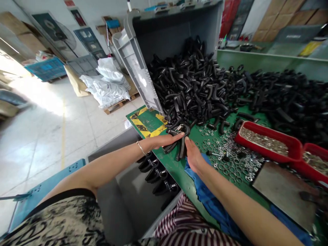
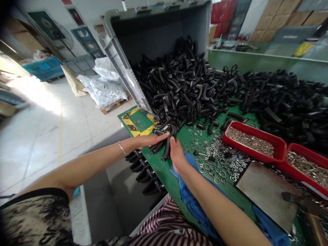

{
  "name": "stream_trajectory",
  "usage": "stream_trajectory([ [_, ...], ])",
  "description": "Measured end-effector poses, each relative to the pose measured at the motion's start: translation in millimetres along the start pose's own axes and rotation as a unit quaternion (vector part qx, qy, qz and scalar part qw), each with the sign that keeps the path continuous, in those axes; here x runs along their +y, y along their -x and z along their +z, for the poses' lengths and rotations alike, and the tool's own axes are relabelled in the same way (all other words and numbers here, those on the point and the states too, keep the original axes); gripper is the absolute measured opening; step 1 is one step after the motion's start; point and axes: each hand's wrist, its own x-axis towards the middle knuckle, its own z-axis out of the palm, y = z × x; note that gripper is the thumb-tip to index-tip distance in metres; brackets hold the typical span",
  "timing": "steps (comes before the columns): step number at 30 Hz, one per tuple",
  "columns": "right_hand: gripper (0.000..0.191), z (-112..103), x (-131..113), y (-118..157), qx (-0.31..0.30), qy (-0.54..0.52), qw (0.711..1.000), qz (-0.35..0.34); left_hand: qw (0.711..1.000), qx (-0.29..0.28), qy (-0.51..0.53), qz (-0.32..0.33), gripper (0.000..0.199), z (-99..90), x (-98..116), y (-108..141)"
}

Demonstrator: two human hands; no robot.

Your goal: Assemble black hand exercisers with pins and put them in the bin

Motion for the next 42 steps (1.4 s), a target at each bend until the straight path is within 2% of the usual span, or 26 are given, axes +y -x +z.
stream_trajectory([
  [2,0.053,1.3,5.2,8.1,0.010,0.003,1.000,-0.007,0.997,0.073,-0.018,0.024,0.084,11.6,-2.6,5.8],
  [5,0.057,-4.9,8.6,23.1,0.008,0.067,0.997,-0.048,0.971,0.183,-0.059,0.140,0.072,30.2,-19.4,25.0],
  [8,0.062,-18.3,-0.3,31.9,-0.016,0.151,0.978,-0.144,0.941,0.230,-0.082,0.235,0.063,48.7,-50.8,40.2],
  [11,0.052,-27.6,-16.7,26.3,-0.059,0.194,0.962,-0.183,0.921,0.224,-0.096,0.305,0.063,69.9,-83.8,37.9],
  [14,0.054,-26.0,-26.6,14.1,-0.098,0.167,0.975,-0.113,0.915,0.210,-0.083,0.336,0.061,92.7,-102.3,23.3],
  [17,0.063,-20.6,-26.0,4.3,-0.086,0.061,0.994,-0.021,0.917,0.182,-0.061,0.350,0.060,110.9,-102.6,10.7],
  [20,0.067,-18.7,-21.4,-4.4,-0.061,0.008,0.998,0.007,0.920,0.160,-0.018,0.357,0.066,121.7,-94.5,5.3],
  [22,0.067,-18.9,-19.1,-10.4,-0.050,-0.003,0.999,0.009,0.923,0.158,0.015,0.349,0.070,125.3,-88.2,4.0],
  [25,0.065,-17.7,-18.9,-17.0,-0.027,0.012,1.000,0.002,0.926,0.163,0.015,0.339,0.063,125.3,-77.9,4.8],
  [29,0.063,-11.4,-23.3,-18.6,0.039,0.054,0.997,-0.028,0.935,0.171,-0.024,0.309,0.063,114.5,-63.7,15.3],
  [31,0.062,-7.6,-25.3,-17.6,0.057,0.047,0.997,-0.030,0.939,0.156,0.010,0.306,0.062,107.1,-59.7,24.3],
  [35,0.060,-2.7,-26.1,-12.6,0.019,0.019,0.999,-0.020,0.927,0.138,0.108,0.331,0.058,98.6,-61.6,36.0],
  [38,0.061,-1.3,-24.8,-4.1,0.000,0.088,0.996,-0.016,0.928,0.161,0.031,0.336,0.065,98.0,-66.3,32.4],
  [40,0.061,-0.5,-24.1,2.6,0.036,0.124,0.992,-0.010,0.930,0.163,-0.037,0.326,0.074,98.2,-68.1,26.9],
  [42,0.059,0.5,-23.6,7.5,0.075,0.128,0.989,-0.012,0.932,0.136,-0.051,0.333,0.073,97.2,-68.7,22.1],
])
